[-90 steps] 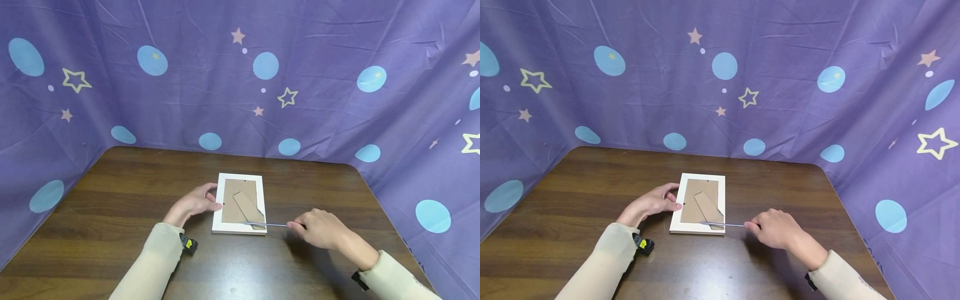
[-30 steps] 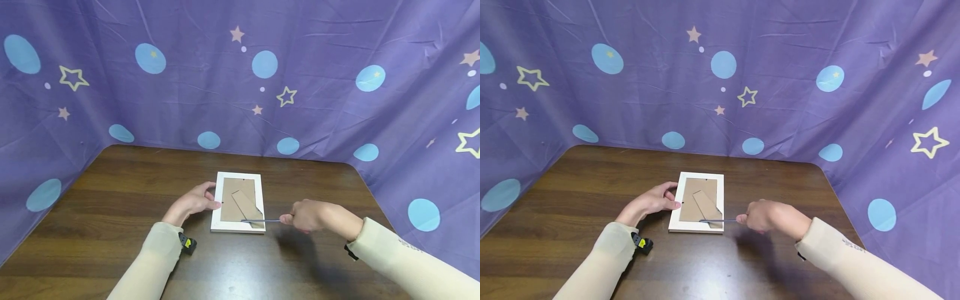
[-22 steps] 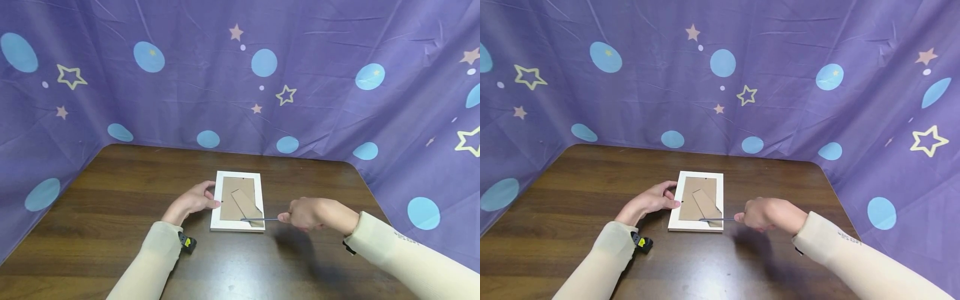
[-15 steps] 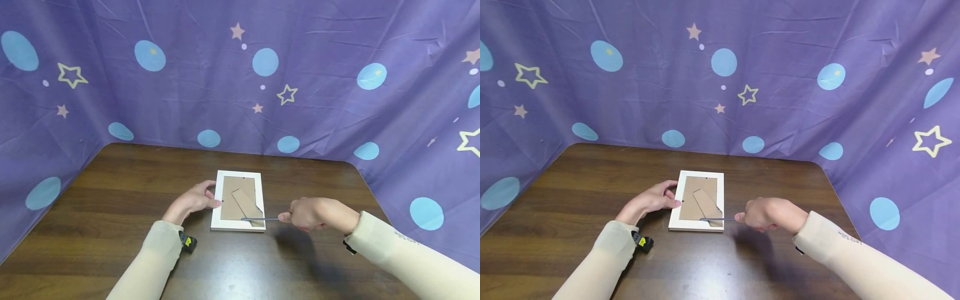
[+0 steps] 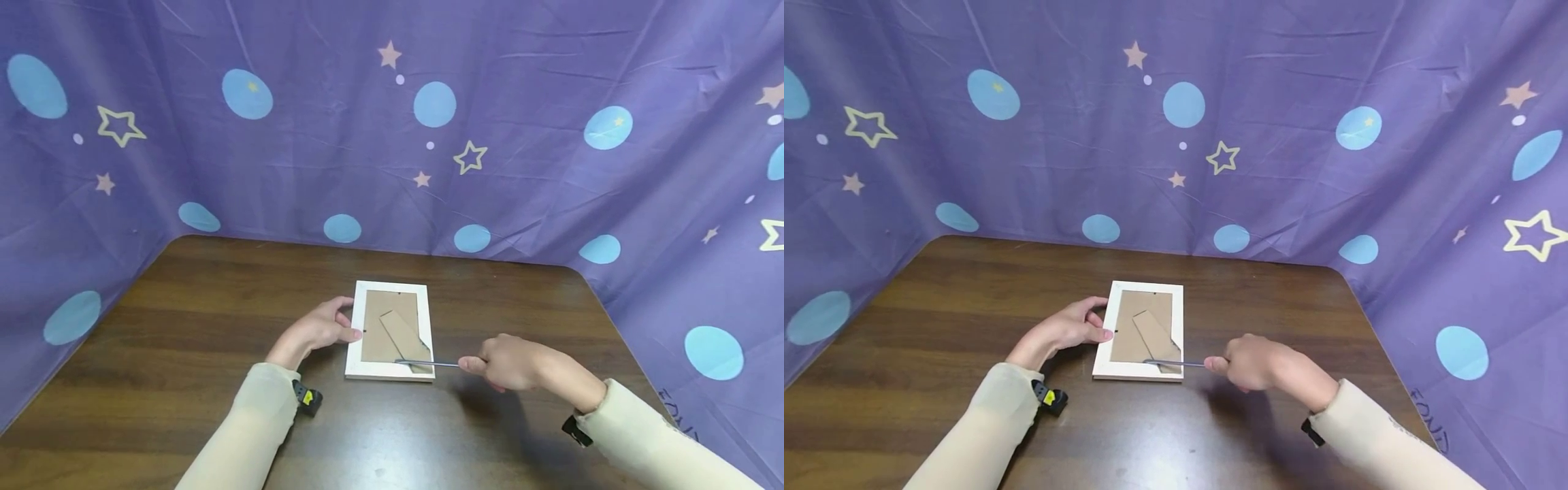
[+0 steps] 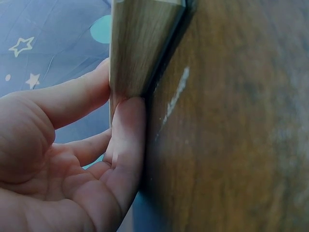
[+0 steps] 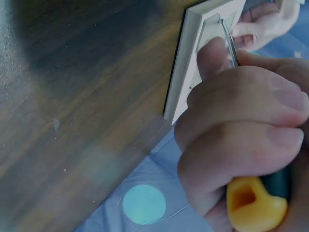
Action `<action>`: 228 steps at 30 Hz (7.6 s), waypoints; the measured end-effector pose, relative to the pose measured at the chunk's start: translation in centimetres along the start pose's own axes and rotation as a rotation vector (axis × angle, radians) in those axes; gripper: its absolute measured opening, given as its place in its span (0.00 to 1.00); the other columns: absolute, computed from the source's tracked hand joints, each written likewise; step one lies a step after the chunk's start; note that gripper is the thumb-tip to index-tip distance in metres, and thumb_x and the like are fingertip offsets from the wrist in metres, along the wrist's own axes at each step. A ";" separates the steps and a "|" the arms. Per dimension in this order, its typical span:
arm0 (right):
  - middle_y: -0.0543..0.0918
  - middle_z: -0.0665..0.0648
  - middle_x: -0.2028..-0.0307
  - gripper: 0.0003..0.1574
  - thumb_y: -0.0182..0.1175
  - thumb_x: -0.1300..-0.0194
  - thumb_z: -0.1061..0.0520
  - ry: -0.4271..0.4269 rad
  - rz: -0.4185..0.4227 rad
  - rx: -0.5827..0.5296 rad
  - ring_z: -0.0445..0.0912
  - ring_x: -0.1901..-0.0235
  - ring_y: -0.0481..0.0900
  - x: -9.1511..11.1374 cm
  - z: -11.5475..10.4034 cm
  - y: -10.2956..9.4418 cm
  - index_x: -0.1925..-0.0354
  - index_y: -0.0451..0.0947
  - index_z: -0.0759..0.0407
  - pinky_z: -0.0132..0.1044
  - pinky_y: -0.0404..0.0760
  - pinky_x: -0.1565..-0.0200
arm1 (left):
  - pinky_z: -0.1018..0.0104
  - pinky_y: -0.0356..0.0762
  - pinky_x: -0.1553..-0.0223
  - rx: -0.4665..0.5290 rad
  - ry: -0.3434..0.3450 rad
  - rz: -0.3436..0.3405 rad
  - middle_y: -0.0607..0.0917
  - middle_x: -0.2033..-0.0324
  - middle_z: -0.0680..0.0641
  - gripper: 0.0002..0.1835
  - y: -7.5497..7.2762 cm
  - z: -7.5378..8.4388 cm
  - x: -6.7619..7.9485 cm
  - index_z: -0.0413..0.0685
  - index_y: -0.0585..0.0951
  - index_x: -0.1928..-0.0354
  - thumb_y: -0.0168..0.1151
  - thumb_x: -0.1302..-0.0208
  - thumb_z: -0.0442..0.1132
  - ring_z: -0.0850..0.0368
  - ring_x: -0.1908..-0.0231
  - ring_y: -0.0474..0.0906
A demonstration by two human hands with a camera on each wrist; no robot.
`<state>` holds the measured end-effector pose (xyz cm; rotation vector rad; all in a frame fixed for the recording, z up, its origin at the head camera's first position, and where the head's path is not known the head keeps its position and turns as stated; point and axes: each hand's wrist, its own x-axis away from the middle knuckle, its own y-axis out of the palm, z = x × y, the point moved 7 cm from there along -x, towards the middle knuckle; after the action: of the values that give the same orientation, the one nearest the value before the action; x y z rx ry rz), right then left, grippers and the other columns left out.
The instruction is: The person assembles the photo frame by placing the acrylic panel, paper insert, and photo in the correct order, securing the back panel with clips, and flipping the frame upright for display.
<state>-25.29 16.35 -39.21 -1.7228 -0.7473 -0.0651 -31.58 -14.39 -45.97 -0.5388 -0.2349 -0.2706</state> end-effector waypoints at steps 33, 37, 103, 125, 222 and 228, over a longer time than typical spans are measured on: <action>0.68 0.45 0.82 0.29 0.47 0.14 0.49 -0.058 0.271 -0.163 0.39 0.86 0.67 -1.4 4.0 -0.4 0.78 0.70 0.50 0.37 0.73 0.75 | 0.49 0.80 0.42 -0.003 -0.004 0.002 0.82 0.51 0.39 0.46 -0.1 0.0 0.0 0.41 0.62 0.19 0.75 0.36 0.36 0.46 0.51 0.81; 0.68 0.44 0.83 0.29 0.47 0.14 0.51 -0.067 0.282 -0.121 0.38 0.82 0.65 -1.5 3.8 -0.2 0.78 0.71 0.49 0.36 0.70 0.72 | 0.50 0.81 0.43 0.008 -0.005 0.000 0.82 0.51 0.39 0.47 -0.1 0.0 0.1 0.41 0.62 0.19 0.75 0.37 0.36 0.46 0.52 0.81; 0.68 0.49 0.80 0.26 0.49 0.17 0.52 0.015 0.272 0.166 0.46 0.74 0.75 -1.5 0.4 -1.7 0.78 0.69 0.49 0.49 0.79 0.66 | 0.46 0.78 0.39 0.013 0.009 -0.002 0.83 0.54 0.41 0.47 -0.1 0.0 0.2 0.40 0.62 0.19 0.75 0.36 0.36 0.47 0.54 0.81; 0.86 0.58 0.68 0.22 0.54 0.20 0.51 0.071 0.280 0.243 0.56 0.67 0.88 -1.4 -1.2 -2.8 0.74 0.79 0.52 0.61 0.87 0.62 | 0.48 0.77 0.41 0.000 0.015 0.003 0.82 0.54 0.42 0.46 -0.1 0.0 0.1 0.41 0.62 0.19 0.75 0.37 0.36 0.47 0.52 0.80; 0.73 0.49 0.73 0.11 0.57 0.20 0.55 -0.074 0.400 0.135 0.47 0.70 0.72 -7.2 12.3 -5.0 0.65 0.73 0.49 0.44 0.70 0.68 | 0.45 0.78 0.41 -0.007 -0.001 0.006 0.81 0.53 0.41 0.47 0.0 0.3 0.6 0.41 0.62 0.19 0.76 0.37 0.37 0.46 0.52 0.79; 0.76 0.48 0.72 0.08 0.60 0.21 0.55 -0.110 0.426 0.136 0.47 0.68 0.74 -8.9 13.5 -4.8 0.63 0.78 0.51 0.47 0.75 0.64 | 0.44 0.77 0.40 -0.004 0.004 0.006 0.81 0.53 0.41 0.46 0.0 0.3 0.6 0.41 0.62 0.20 0.76 0.37 0.37 0.46 0.51 0.79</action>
<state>-39.35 24.94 -42.98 -1.7300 -0.4395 0.3678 -31.05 -14.38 -45.49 -0.5428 -0.2293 -0.2665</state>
